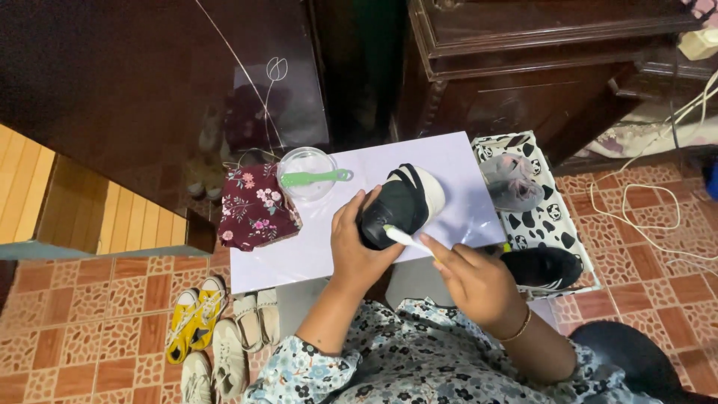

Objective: The person scrubs a black sneaker with a yellow toothbrush, repeatedly dipping the brush into a container of water. They clean the sole, sides, and upper parts of the shoe while seated on the floor.

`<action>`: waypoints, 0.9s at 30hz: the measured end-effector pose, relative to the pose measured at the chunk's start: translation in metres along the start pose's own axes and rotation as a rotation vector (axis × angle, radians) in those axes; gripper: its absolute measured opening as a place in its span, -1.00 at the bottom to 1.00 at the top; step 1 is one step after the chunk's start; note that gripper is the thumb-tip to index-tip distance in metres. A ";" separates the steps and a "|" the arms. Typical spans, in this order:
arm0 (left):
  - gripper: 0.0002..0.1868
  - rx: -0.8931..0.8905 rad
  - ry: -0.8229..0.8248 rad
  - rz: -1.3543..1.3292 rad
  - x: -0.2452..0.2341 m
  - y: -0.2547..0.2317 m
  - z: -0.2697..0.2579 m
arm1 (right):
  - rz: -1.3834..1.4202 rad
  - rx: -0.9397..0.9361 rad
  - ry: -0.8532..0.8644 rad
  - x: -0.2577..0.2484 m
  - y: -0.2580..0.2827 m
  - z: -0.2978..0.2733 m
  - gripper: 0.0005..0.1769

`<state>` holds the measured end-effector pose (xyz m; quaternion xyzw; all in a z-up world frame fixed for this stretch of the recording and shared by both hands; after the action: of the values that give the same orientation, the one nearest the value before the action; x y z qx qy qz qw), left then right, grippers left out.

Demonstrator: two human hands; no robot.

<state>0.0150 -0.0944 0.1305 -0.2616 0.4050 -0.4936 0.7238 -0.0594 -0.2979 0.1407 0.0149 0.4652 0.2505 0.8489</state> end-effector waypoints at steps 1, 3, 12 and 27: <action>0.03 0.003 0.001 -0.001 -0.001 0.001 0.001 | -0.002 0.001 -0.003 -0.005 -0.006 0.009 -0.61; 0.04 0.012 -0.028 -0.025 -0.005 0.003 -0.001 | 0.035 0.069 -0.058 -0.015 -0.016 0.023 -0.63; 0.09 -0.023 -0.062 -0.092 -0.021 -0.003 -0.006 | 0.063 0.083 0.015 -0.013 0.002 0.032 -0.61; 0.25 0.006 -0.224 -0.386 -0.076 0.069 -0.080 | 0.306 0.211 0.619 0.159 -0.030 0.164 -0.64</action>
<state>-0.0322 0.0033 0.0592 -0.3854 0.2632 -0.5918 0.6572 0.1540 -0.2200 0.1020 0.0951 0.7161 0.3179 0.6141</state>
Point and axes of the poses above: each hand's wrist, its own z-axis towards the middle knuckle, its own x-axis out of the palm, y = z × x, the point moved 2 cm from there along z, towards the middle knuckle
